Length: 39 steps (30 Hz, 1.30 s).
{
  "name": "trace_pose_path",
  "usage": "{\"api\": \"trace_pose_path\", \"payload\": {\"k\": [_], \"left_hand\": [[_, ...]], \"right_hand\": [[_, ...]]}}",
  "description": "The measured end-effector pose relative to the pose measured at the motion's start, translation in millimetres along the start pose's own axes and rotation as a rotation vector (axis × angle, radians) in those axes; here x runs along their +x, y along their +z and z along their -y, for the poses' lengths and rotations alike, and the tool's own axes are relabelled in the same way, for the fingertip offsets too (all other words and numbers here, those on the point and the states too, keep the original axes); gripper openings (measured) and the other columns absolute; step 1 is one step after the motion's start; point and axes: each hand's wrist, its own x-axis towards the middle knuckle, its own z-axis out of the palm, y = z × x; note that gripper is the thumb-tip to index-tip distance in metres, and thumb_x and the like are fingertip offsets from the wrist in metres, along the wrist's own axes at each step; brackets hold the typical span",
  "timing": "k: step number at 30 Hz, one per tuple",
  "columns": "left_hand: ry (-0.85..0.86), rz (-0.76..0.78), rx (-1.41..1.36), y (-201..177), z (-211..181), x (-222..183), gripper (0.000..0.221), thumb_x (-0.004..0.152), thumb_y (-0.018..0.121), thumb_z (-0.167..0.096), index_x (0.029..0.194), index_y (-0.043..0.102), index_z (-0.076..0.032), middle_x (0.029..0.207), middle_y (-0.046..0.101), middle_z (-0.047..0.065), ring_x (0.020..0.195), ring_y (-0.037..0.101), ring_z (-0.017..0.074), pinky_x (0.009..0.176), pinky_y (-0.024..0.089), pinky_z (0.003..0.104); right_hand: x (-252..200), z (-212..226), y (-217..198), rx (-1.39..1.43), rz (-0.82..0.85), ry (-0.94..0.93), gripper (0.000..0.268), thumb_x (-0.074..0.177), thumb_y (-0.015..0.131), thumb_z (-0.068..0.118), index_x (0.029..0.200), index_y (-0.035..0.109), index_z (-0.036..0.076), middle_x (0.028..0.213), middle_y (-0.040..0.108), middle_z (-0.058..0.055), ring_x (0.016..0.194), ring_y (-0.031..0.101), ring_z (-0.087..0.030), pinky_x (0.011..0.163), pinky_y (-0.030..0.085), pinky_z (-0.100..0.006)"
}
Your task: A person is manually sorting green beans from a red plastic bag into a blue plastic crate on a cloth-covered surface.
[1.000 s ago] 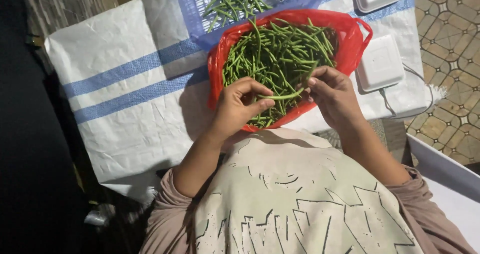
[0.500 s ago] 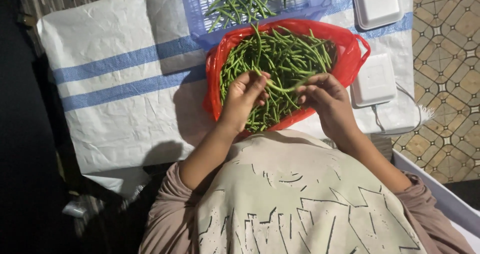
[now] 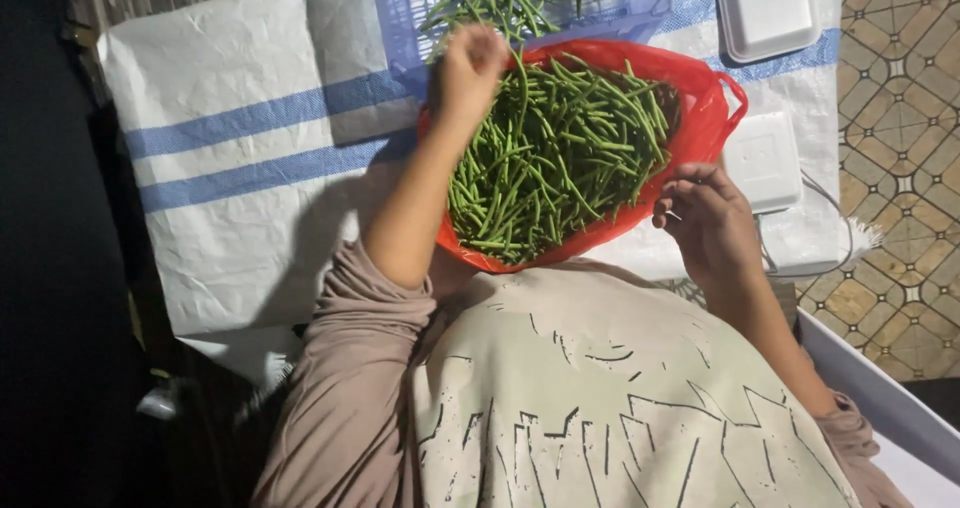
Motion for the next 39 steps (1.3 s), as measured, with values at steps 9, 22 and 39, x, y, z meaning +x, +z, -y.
{"api": "trace_pose_path", "payload": {"k": [9, 22, 39], "left_hand": [[0.167, 0.1, 0.664, 84.6, 62.4, -22.4, 0.027, 0.089, 0.076, -0.037, 0.101, 0.072, -0.013, 0.105, 0.069, 0.007, 0.099, 0.068, 0.0347, 0.065, 0.059, 0.053], [0.189, 0.26, 0.329, 24.2, 71.2, -98.6, 0.013, 0.089, 0.067, -0.035, 0.093, 0.066, -0.023, 0.103, 0.063, -0.001, 0.098, 0.071, 0.0357, 0.081, 0.06, 0.056], [-0.412, 0.17, -0.757, 29.2, 76.0, -132.3, 0.06, 0.103, 0.058, -0.039, 0.149, 0.043, -0.005, 0.142, 0.054, 0.025, 0.107, 0.068, 0.0368, 0.082, 0.06, 0.044]], "right_hand": [[-5.5, 0.6, 20.2, -0.072, 0.016, 0.003, 0.016, 0.088, 0.059, -0.002, 0.097, 0.062, 0.012, 0.09, 0.066, -0.007, 0.069, 0.061, -0.019, 0.061, 0.049, -0.029], [86.2, -13.1, 13.2, -1.265, 0.03, -0.765, 0.034, 0.099, 0.073, 0.01, 0.132, 0.065, 0.007, 0.111, 0.062, -0.025, 0.099, 0.066, -0.047, 0.086, 0.054, -0.057], [83.7, -91.0, 82.6, -1.614, 0.184, -1.271, 0.052, 0.074, 0.076, 0.02, 0.124, 0.065, 0.015, 0.122, 0.056, -0.017, 0.096, 0.066, -0.042, 0.068, 0.054, -0.049]]}}
